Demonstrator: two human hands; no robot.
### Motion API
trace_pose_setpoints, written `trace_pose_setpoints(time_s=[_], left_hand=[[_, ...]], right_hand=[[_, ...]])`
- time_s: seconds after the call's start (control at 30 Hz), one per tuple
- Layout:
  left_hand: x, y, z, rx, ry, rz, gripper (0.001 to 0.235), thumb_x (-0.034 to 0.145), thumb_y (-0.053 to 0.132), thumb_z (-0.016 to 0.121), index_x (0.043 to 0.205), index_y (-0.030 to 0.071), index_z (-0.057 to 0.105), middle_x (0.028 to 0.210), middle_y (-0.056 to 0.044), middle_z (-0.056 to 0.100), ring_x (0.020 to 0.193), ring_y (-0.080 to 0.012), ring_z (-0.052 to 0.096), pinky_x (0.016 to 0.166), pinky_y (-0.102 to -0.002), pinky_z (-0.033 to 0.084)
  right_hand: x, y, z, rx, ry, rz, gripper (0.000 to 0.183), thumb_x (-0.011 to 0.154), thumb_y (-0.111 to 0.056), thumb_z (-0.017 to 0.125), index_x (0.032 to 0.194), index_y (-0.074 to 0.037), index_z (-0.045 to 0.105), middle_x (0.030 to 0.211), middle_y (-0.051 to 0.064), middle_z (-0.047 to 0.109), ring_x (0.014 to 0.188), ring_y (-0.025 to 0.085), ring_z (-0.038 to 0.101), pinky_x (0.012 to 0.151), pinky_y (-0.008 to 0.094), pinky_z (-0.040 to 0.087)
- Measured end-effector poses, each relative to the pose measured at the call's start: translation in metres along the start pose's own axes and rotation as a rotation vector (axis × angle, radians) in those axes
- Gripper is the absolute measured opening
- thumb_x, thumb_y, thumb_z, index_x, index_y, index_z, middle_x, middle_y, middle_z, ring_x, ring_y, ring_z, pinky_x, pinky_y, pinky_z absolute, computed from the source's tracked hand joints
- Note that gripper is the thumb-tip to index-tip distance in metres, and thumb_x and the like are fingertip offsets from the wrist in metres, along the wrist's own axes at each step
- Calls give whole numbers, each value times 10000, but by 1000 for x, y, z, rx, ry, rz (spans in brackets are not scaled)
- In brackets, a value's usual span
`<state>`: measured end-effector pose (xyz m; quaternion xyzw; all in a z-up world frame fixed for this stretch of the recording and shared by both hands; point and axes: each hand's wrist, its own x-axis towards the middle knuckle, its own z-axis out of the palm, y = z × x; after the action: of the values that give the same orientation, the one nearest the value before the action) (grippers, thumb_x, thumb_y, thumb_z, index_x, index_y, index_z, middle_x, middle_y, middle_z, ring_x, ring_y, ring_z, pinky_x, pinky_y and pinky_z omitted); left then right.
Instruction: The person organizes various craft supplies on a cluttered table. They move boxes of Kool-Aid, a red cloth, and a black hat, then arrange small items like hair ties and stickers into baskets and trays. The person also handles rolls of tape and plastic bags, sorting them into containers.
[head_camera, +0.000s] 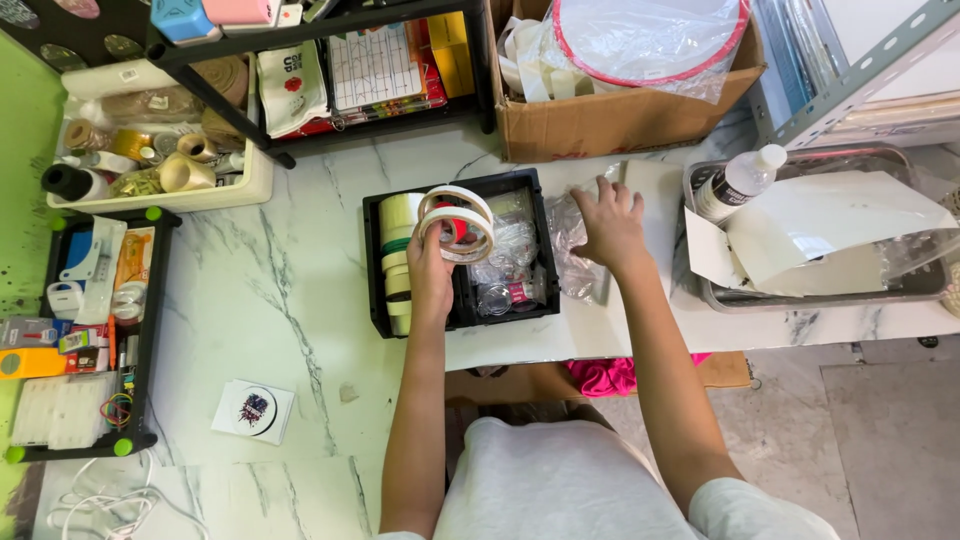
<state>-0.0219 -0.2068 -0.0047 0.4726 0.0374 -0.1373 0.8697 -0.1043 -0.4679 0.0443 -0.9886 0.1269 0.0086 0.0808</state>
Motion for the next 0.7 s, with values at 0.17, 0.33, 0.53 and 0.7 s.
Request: trace_pose_setpoints(time_s=[0.17, 0.33, 0.53, 0.7], left_hand=[[-4, 6, -8, -27, 12, 24, 344, 1065, 221, 531, 1306, -18, 587, 1173, -138, 680, 1018, -228, 712, 880, -373, 610], [-6, 7, -13, -73, 47, 53, 331, 1066, 208, 538, 1299, -20, 594, 1197, -127, 688, 1063, -200, 711, 919, -344, 608], [-10, 9, -21, -83, 16, 73, 328, 1055, 202, 532, 1293, -14, 599, 1155, -121, 698, 1002, -214, 714, 852, -348, 609], [-14, 14, -20, -74, 35, 48, 315, 1036, 210, 536, 1268, 6, 599, 1109, -118, 697, 930, -230, 725, 784, -352, 617]], right_hand=[[-2, -44, 4, 194, 181, -319, 788, 690, -159, 862, 1411, -123, 545, 1454, 189, 533, 1333, 402, 510, 1114, 493, 446], [25, -85, 64, -60, 179, -535, 737, 667, -156, 789, 1364, -148, 551, 1457, 208, 509, 1323, 412, 510, 1082, 499, 464], [50, -91, 96, -286, 64, -403, 659, 790, -177, 715, 1423, -126, 542, 1343, 187, 545, 1218, 406, 556, 903, 513, 497], [46, -92, 78, -175, 226, -457, 536, 716, -166, 739, 1229, -86, 607, 1165, 154, 614, 1087, 341, 604, 829, 455, 487]])
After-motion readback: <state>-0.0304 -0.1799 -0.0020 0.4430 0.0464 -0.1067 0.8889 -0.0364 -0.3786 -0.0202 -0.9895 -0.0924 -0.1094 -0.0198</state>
